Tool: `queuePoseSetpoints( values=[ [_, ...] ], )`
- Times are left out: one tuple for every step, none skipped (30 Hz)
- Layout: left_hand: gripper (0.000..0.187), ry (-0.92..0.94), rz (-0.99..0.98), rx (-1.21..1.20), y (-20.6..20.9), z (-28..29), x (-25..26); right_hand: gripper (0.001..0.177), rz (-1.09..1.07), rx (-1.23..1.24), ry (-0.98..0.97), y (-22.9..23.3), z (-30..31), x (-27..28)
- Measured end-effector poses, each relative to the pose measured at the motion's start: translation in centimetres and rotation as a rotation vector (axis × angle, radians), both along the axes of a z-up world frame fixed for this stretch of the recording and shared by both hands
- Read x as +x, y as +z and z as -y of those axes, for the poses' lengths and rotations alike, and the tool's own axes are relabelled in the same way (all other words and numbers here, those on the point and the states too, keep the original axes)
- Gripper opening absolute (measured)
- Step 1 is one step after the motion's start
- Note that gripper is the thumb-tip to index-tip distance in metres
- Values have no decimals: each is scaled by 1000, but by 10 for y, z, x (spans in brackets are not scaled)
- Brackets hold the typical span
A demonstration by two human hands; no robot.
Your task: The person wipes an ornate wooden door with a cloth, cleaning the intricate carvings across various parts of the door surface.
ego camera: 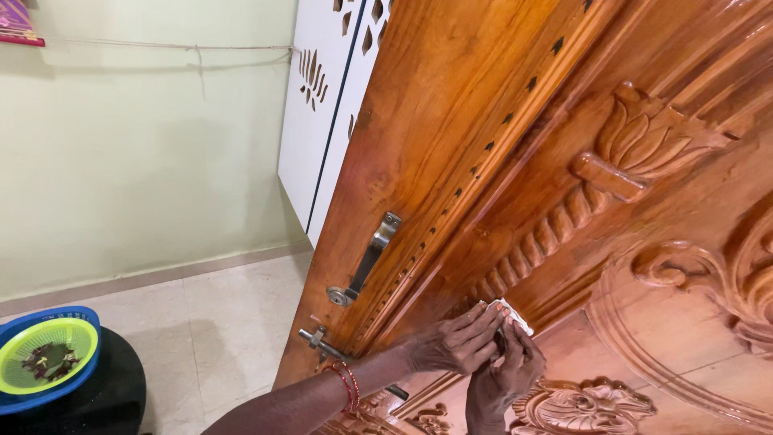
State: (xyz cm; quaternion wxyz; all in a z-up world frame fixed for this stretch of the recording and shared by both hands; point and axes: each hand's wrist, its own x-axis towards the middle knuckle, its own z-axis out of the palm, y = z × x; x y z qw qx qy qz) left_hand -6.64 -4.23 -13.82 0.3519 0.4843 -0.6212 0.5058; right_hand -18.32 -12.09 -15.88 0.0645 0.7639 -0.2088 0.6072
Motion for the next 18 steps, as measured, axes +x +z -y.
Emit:
queuePoseSetpoints(
  values=[
    [18,-11,2,-4,-1,3,0,29,4,-30,-16,2,5,1],
    [17,-3,-4,-32,3,10,1,29,9,-60,-31,9,11,4],
    [17,4,-10,-60,13,21,0,30,14,-89,-47,19,14,6],
    [16,14,-20,-90,23,28,-3,28,45,-64,12,32,16,6],
    [15,10,-30,-141,36,32,-4,25,76,-39,72,51,19,9],
    [13,5,-40,-188,54,34,-2,22,107,-9,129,71,17,13],
    [14,-9,-47,-196,74,35,1,25,95,-14,127,92,13,14],
    [14,-26,-54,-203,94,34,4,27,82,-18,122,113,9,12],
    [13,-25,-41,-198,111,31,9,26,88,-51,103,131,6,14],
    [13,-24,-26,-194,128,28,14,25,95,-86,86,149,5,17],
    [13,-23,-11,-190,140,25,13,24,101,-121,68,160,1,17],
    [13,-36,-16,-184,147,19,12,21,117,-98,105,165,-3,20],
    [14,-49,-21,-178,150,15,12,19,132,-76,141,167,-5,21],
    [14,-62,-26,-172,151,12,13,17,148,-53,177,166,-5,22],
    [14,-44,-27,-167,149,9,13,16,173,-21,215,161,-6,24],
    [14,-28,-28,-164,143,8,11,16,197,9,251,153,-6,26],
    [14,-13,-29,-162,136,7,9,16,221,40,286,143,-5,27],
    [14,-7,-22,-154,129,6,9,19,209,36,255,134,-4,27]
  ],
)
